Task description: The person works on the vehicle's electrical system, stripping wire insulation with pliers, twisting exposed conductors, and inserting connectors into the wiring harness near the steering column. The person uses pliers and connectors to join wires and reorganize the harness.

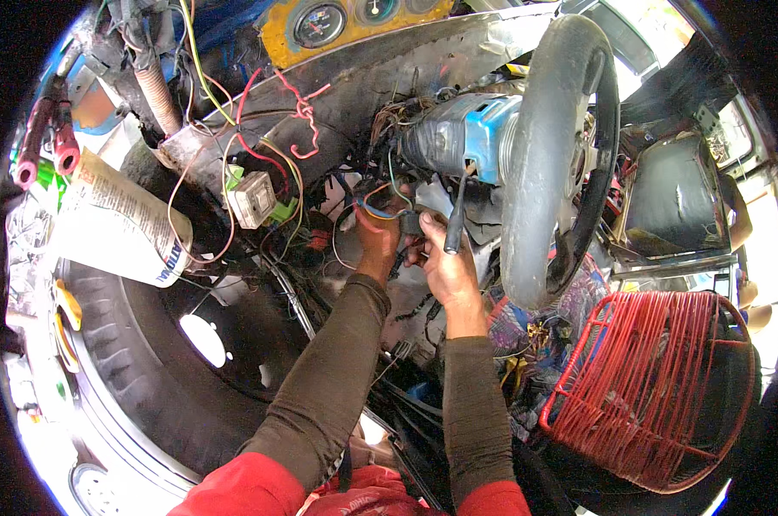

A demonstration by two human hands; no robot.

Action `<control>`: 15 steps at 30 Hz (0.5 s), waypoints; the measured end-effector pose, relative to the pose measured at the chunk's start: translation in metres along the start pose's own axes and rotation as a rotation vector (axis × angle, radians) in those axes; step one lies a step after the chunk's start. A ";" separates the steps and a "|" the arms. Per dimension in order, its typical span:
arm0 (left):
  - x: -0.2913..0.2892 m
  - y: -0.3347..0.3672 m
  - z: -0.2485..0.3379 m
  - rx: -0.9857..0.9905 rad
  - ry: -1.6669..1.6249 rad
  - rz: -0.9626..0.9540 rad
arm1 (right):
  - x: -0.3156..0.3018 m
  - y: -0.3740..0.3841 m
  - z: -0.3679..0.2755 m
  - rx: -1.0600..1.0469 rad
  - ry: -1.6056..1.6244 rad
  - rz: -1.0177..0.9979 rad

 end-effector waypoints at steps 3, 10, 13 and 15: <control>-0.003 0.004 -0.006 0.011 -0.007 -0.043 | -0.015 -0.004 0.001 -0.042 -0.149 0.023; -0.035 0.023 0.034 0.191 0.350 0.074 | -0.019 0.017 -0.002 -0.466 -0.599 0.202; -0.043 0.033 0.042 0.109 0.277 0.028 | 0.004 0.034 -0.003 -0.631 -0.886 0.186; -0.047 0.039 0.043 -0.034 0.255 0.041 | 0.016 0.046 0.000 -0.568 -0.913 0.179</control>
Point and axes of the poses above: each hand's wrist, its own y-axis towards the middle knuckle, its own x-axis out of the palm, z = x × y, the point moved 2 cm from there along y, towards the middle knuckle, and after that the axes turned 4 degrees about x, right-handed, at the moved point
